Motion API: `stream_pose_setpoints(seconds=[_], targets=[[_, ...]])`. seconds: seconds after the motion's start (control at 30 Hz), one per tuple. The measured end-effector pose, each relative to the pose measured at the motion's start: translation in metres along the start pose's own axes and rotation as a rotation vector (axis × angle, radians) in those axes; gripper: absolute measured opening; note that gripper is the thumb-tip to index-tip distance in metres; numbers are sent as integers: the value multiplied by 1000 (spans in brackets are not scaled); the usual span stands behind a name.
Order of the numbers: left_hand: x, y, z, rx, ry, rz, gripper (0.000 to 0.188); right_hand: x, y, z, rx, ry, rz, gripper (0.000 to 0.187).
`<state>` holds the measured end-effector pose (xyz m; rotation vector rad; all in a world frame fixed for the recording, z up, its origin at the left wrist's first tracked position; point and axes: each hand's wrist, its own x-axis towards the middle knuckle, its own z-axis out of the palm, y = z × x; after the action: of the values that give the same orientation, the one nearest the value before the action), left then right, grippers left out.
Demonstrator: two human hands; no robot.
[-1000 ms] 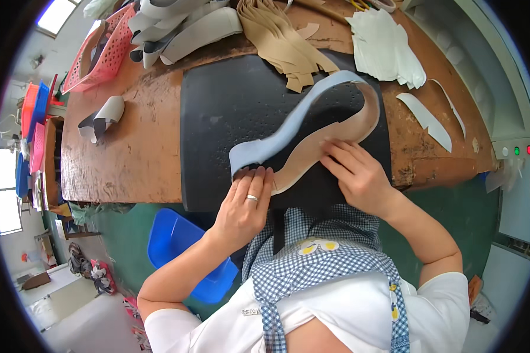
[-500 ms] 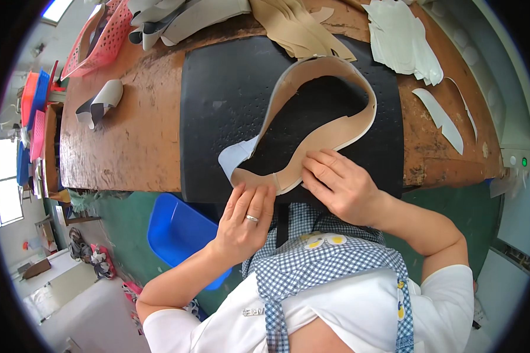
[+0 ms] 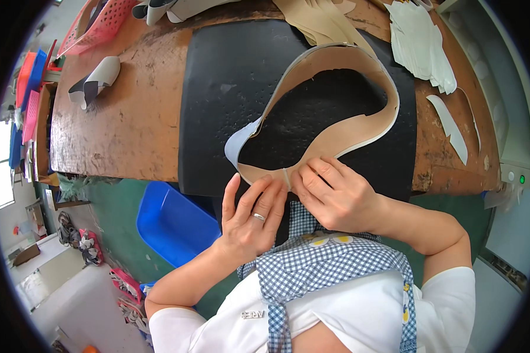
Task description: Assembling and lining up leather and fabric components for shoe manufacturing at a workbench.
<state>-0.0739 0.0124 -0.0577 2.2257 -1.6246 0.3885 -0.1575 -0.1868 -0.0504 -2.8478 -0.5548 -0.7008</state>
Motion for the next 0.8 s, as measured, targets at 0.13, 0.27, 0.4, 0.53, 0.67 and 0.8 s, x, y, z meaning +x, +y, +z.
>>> stream_pose_setpoints(seconds=[0.13,0.27,0.4,0.53,0.67,0.8], targets=[[-2,-1,2,-22,7,-7,33,2,-1,1,-26,-24,-27,31],[-1,2,2,-4,26,-2,30,2,4,1,-19,1,-43,31],[1,1,2,-25,22,13,28,2,10,-3,37,-26,-81,31],[4,-1,3,-31,53,49,29,7,11,-7,11,-90,-178,29],[5,-1,5,-42,58,71,27,8,8,-4,-133,-108,-304,28],[5,-2,6,-24,76,83,24,9,12,1,-104,-51,-266,26]])
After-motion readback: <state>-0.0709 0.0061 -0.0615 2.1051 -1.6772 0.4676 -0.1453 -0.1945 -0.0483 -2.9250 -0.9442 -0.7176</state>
